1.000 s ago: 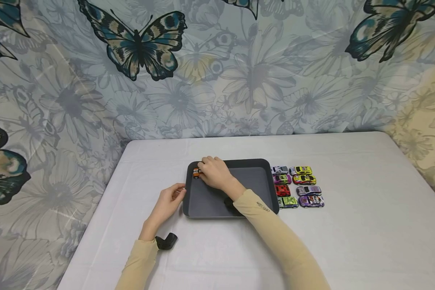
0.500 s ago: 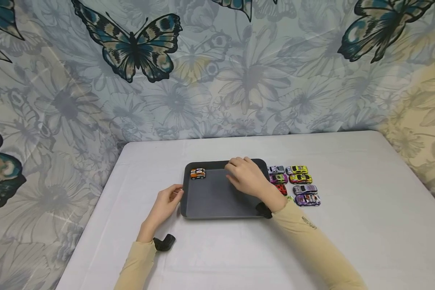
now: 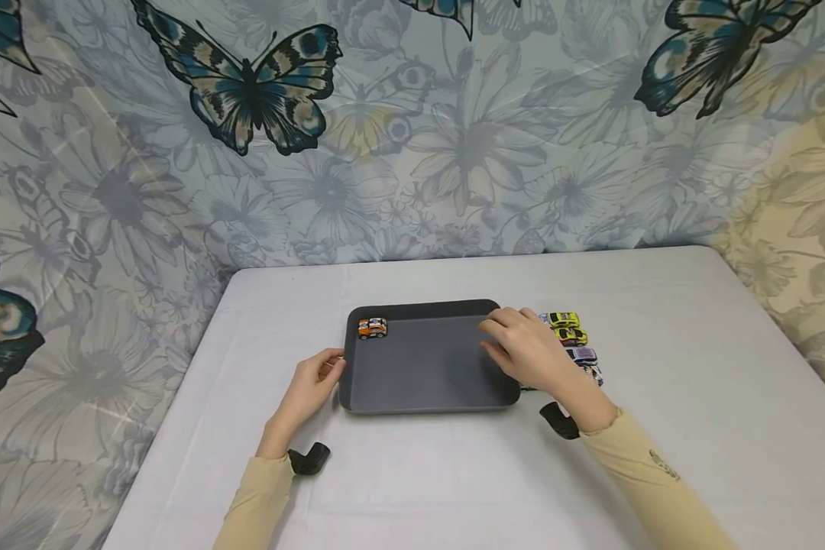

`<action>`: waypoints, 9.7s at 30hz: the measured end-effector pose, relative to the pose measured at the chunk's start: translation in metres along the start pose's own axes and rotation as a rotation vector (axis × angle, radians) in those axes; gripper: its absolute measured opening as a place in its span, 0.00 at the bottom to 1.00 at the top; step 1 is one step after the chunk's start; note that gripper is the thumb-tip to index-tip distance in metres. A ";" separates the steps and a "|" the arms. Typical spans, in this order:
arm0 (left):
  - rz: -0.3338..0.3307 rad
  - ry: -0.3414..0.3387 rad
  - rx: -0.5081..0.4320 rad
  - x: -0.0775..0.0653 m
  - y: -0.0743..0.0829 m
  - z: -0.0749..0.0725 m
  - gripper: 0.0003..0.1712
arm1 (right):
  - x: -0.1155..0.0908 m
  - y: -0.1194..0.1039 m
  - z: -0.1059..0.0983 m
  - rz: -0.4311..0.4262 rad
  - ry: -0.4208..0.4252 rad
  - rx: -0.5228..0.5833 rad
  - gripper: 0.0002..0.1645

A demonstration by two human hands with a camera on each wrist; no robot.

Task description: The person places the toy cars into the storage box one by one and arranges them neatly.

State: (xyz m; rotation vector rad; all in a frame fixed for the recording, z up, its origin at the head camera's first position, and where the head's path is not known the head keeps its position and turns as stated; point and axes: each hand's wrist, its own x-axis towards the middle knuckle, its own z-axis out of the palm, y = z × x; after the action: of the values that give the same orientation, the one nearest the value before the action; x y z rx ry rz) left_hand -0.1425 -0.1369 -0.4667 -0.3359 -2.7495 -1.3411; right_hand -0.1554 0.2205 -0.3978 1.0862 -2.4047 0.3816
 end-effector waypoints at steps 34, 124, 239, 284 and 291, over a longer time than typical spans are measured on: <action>0.009 -0.001 0.003 0.000 0.001 -0.001 0.15 | -0.108 0.040 -0.034 0.311 -0.179 -0.050 0.24; -0.030 -0.031 0.000 0.003 -0.002 -0.002 0.16 | 0.030 0.008 0.002 0.070 -0.174 -0.041 0.19; -0.005 -0.027 0.000 0.003 -0.001 -0.001 0.15 | 0.122 -0.040 0.080 0.031 -0.321 0.052 0.15; -0.039 -0.022 -0.011 0.001 0.001 0.000 0.15 | -0.024 0.045 -0.024 0.211 -0.232 -0.065 0.14; -0.045 -0.018 -0.015 0.000 0.000 0.002 0.15 | -0.051 0.053 -0.034 0.238 -0.249 -0.065 0.15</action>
State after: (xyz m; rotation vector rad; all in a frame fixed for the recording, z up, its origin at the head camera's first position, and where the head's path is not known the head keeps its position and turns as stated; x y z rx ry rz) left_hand -0.1423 -0.1355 -0.4673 -0.2903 -2.7793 -1.3761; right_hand -0.1559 0.3015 -0.3992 0.8646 -2.7581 0.2548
